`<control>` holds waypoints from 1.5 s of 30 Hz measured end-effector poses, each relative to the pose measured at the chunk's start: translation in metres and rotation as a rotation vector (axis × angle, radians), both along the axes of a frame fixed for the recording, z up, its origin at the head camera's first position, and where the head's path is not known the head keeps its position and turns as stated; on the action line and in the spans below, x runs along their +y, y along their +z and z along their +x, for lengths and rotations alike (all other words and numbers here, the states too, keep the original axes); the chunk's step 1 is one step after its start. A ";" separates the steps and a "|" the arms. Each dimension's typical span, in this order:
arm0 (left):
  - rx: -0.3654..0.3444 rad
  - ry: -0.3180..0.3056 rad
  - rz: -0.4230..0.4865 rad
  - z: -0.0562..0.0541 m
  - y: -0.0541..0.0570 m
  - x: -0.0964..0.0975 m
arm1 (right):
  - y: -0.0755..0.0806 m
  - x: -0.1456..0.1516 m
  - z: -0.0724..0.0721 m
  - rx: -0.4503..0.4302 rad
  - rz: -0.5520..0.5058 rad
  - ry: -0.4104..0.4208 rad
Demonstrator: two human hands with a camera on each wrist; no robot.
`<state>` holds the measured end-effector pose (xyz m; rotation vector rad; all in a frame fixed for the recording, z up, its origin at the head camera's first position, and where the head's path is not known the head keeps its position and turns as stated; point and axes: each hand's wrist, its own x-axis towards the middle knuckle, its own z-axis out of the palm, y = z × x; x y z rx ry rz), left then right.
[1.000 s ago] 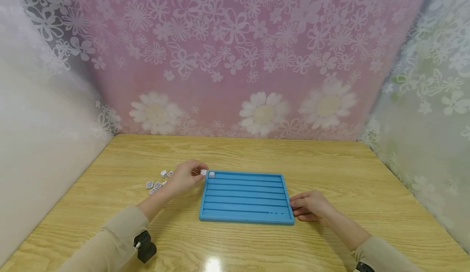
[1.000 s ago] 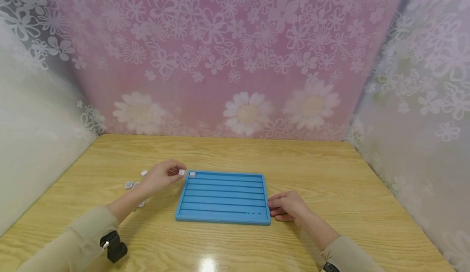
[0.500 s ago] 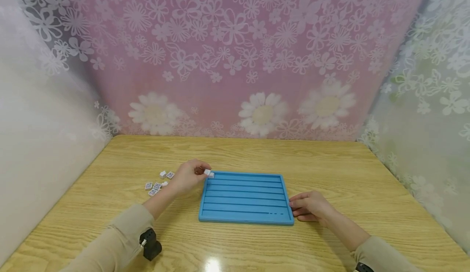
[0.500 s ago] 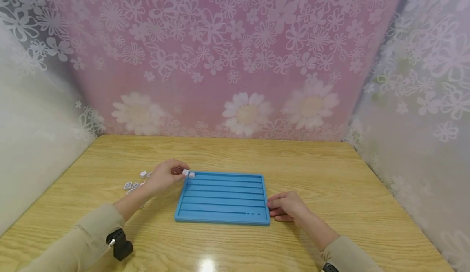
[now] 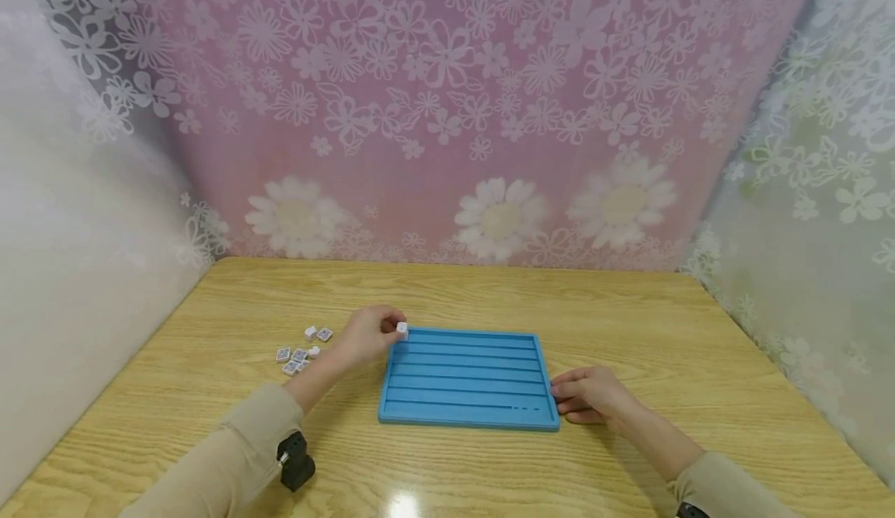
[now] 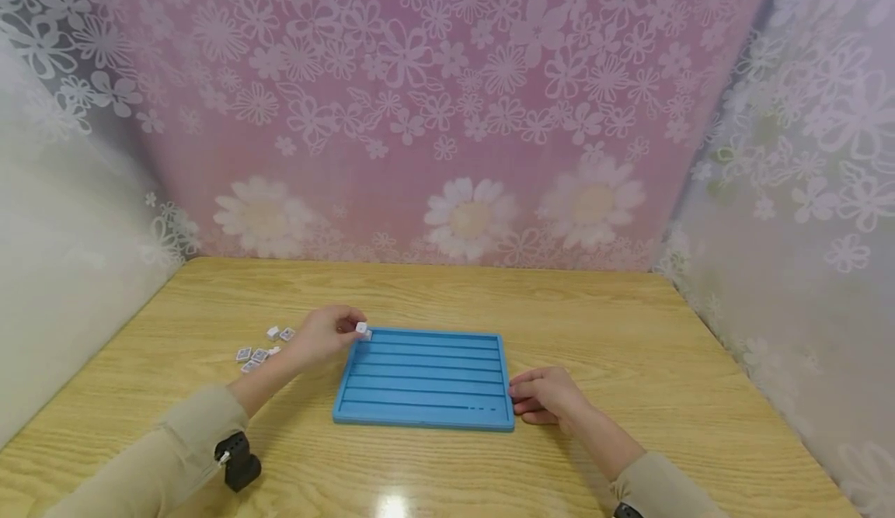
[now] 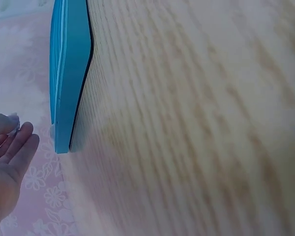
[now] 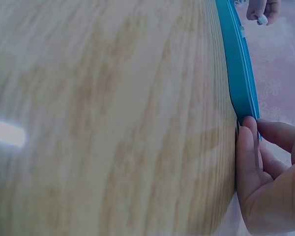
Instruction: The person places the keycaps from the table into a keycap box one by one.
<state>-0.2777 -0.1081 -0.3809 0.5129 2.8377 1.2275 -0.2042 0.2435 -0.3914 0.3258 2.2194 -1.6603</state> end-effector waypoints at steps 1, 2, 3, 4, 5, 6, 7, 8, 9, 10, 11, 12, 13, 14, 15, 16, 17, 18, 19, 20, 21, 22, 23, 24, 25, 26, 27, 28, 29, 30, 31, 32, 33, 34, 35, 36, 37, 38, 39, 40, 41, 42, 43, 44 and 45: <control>0.006 -0.002 -0.016 -0.002 -0.001 0.001 | 0.000 0.000 0.000 0.001 0.002 -0.002; 0.016 -0.004 -0.033 -0.003 -0.001 0.002 | 0.000 -0.001 0.000 0.002 0.005 -0.004; 0.033 -0.011 -0.044 -0.004 -0.001 0.003 | 0.000 -0.001 0.000 0.003 0.008 -0.007; 0.048 -0.016 -0.058 -0.005 -0.001 0.004 | 0.000 -0.001 0.000 0.004 0.012 -0.009; 0.059 -0.020 -0.071 -0.006 -0.001 0.004 | 0.000 -0.001 0.000 0.004 0.016 -0.011; 0.070 -0.020 -0.080 -0.007 0.000 0.005 | 0.000 -0.001 -0.001 0.005 0.017 -0.013; 0.081 -0.021 -0.091 -0.008 0.000 0.006 | 0.000 -0.001 -0.001 0.005 0.018 -0.015; 0.092 -0.022 -0.099 -0.008 0.000 0.006 | 0.000 -0.001 -0.001 0.004 0.017 -0.016; 0.098 -0.025 -0.103 -0.009 -0.001 0.007 | 0.001 -0.001 -0.001 0.004 0.016 -0.016; 0.100 -0.026 -0.107 -0.010 -0.001 0.007 | 0.001 -0.001 -0.001 0.004 0.015 -0.016; 0.095 -0.029 -0.102 -0.011 -0.001 0.008 | 0.001 -0.001 -0.001 0.004 0.014 -0.017; 0.089 -0.031 -0.098 -0.012 -0.002 0.008 | 0.001 -0.001 -0.001 0.004 0.013 -0.016; 0.082 -0.035 -0.093 -0.012 -0.002 0.009 | 0.001 -0.001 -0.001 0.004 0.014 -0.017; 0.073 -0.038 -0.084 -0.013 -0.003 0.010 | 0.001 -0.001 -0.001 0.004 0.014 -0.017; 0.066 -0.040 -0.079 -0.014 -0.004 0.010 | 0.001 -0.001 -0.001 0.004 0.016 -0.018; 0.060 -0.041 -0.075 -0.015 -0.004 0.011 | 0.001 -0.001 -0.001 0.004 0.018 -0.018; 0.055 -0.044 -0.073 -0.016 -0.005 0.012 | 0.001 -0.001 -0.001 0.004 0.019 -0.019; 0.054 -0.046 -0.074 -0.017 -0.006 0.012 | 0.001 -0.002 -0.001 0.004 0.019 -0.020; 0.051 -0.050 -0.075 -0.017 -0.007 0.013 | 0.001 -0.002 -0.001 0.004 0.020 -0.022; 0.055 -0.054 -0.081 -0.018 -0.007 0.013 | 0.001 -0.002 -0.001 0.004 0.020 -0.021; 0.055 -0.056 -0.086 -0.019 -0.008 0.014 | 0.001 -0.002 -0.001 0.004 0.020 -0.021; 0.057 -0.059 -0.089 -0.019 -0.009 0.014 | 0.002 -0.002 -0.002 0.005 0.020 -0.020; 0.057 -0.062 -0.092 -0.020 -0.010 0.015 | 0.002 -0.002 -0.002 0.006 0.020 -0.020; 0.060 -0.063 -0.097 -0.020 -0.011 0.015 | 0.002 -0.002 -0.002 0.006 0.021 -0.020; 0.059 -0.064 -0.100 -0.021 -0.011 0.015 | 0.002 -0.002 -0.001 0.006 0.021 -0.020; 0.058 -0.065 -0.104 -0.021 -0.013 0.015 | 0.002 -0.002 -0.001 0.004 0.023 -0.021; 0.055 -0.066 -0.104 -0.021 -0.014 0.016 | 0.002 -0.002 -0.001 0.002 0.025 -0.023; 0.054 -0.068 -0.109 -0.022 -0.015 0.016 | 0.001 -0.002 -0.001 -0.001 0.028 -0.024; 0.054 -0.071 -0.112 -0.022 -0.016 0.016 | 0.001 -0.002 -0.001 -0.004 0.030 -0.028; 0.054 -0.073 -0.117 -0.023 -0.017 0.016 | 0.001 -0.002 0.000 -0.007 0.033 -0.030; 0.049 -0.073 -0.118 -0.023 -0.018 0.016 | 0.000 -0.002 0.000 -0.009 0.036 -0.032; 0.046 -0.074 -0.121 -0.023 -0.019 0.016 | 0.000 -0.003 0.000 -0.009 0.039 -0.034; 0.046 -0.074 -0.124 -0.023 -0.019 0.016 | 0.000 -0.003 0.000 -0.009 0.041 -0.034; 0.043 -0.072 -0.125 -0.023 -0.020 0.017 | 0.000 -0.003 0.000 -0.008 0.043 -0.036; 0.044 -0.073 -0.126 -0.023 -0.020 0.017 | 0.000 -0.003 0.000 -0.007 0.045 -0.038; 0.040 -0.071 -0.127 -0.023 -0.020 0.017 | -0.001 -0.003 0.000 -0.005 0.047 -0.038; 0.038 -0.070 -0.127 -0.023 -0.020 0.017 | -0.001 -0.003 0.000 -0.004 0.048 -0.039; 0.040 -0.071 -0.131 -0.024 -0.021 0.017 | -0.001 -0.003 0.000 -0.003 0.049 -0.039; 0.043 -0.070 -0.137 -0.023 -0.021 0.017 | -0.001 -0.003 0.000 -0.001 0.048 -0.039; 0.044 -0.070 -0.142 -0.023 -0.021 0.018 | -0.001 -0.002 0.000 0.000 0.047 -0.038; 0.044 -0.069 -0.146 -0.023 -0.021 0.018 | -0.001 -0.002 0.000 0.002 0.046 -0.037; 0.041 -0.067 -0.149 -0.023 -0.021 0.018 | -0.001 -0.002 0.000 0.003 0.044 -0.034; 0.043 -0.067 -0.156 -0.023 -0.021 0.019 | -0.001 -0.002 0.000 0.004 0.042 -0.033; 0.044 -0.068 -0.162 -0.023 -0.021 0.019 | -0.001 -0.002 0.000 0.004 0.041 -0.032; 0.042 -0.066 -0.165 -0.023 -0.020 0.020 | -0.001 -0.002 0.000 0.005 0.041 -0.032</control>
